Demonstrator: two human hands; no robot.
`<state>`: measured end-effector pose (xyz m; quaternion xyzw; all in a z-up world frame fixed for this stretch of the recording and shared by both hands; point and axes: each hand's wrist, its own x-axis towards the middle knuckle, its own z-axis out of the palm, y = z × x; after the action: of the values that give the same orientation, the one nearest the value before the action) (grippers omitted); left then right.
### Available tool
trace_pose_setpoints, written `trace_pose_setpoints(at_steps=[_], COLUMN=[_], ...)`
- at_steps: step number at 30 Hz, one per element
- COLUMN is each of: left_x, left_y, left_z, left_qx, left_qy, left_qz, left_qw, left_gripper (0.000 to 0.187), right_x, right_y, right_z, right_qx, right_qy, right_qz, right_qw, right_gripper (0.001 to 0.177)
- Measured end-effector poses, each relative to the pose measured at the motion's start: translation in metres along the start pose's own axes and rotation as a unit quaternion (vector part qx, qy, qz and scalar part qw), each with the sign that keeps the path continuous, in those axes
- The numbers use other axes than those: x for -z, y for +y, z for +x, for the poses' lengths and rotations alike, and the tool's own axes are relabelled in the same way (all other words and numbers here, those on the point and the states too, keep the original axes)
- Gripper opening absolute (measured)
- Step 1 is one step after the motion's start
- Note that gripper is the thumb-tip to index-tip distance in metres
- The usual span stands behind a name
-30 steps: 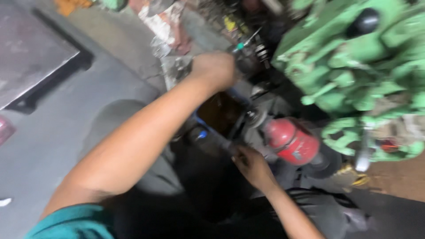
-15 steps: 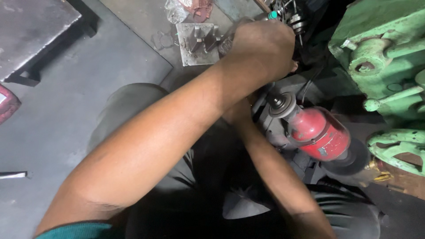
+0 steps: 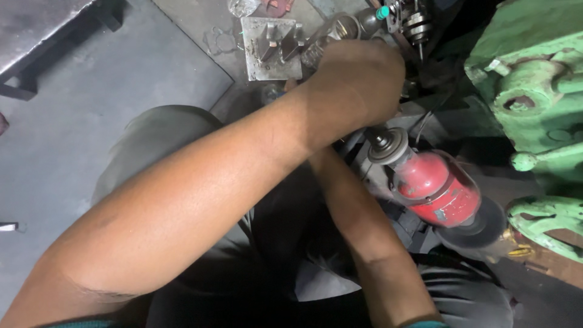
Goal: The person sits on the floor and uses a bench grinder to smooth and shape a small cylindrical metal part. They hold the part with both hands, rotating it against the spinning grinding wheel to treat different surfaces. The person periodically stops to inspect the part before resuming the grinding process.
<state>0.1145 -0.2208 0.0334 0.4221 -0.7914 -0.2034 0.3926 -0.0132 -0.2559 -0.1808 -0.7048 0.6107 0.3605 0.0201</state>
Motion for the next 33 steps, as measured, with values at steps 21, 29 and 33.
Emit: trace_pose_setpoints(at_steps=[21,29,33], left_x=[0.013,-0.058,-0.095], left_y=[0.032,0.049,0.081], left_z=[-0.012,-0.020,-0.040], left_qx=[-0.015,-0.051,0.016], left_qy=[-0.197,-0.644,-0.779], left_qz=[0.022,0.044,-0.105], left_qw=[0.980,0.762,0.618], left_gripper=[0.028,0.038,0.030], right_x=[-0.134,-0.148,-0.086], right_y=[-0.072,0.027,0.061], right_z=[-0.038,-0.181,-0.334], right_qx=[0.079,0.027,-0.054], right_qy=[-0.076,-0.041,0.022], right_qz=[0.051,0.110,0.170], right_qw=[0.993,0.993,0.984], right_gripper=[0.028,0.029,0.031])
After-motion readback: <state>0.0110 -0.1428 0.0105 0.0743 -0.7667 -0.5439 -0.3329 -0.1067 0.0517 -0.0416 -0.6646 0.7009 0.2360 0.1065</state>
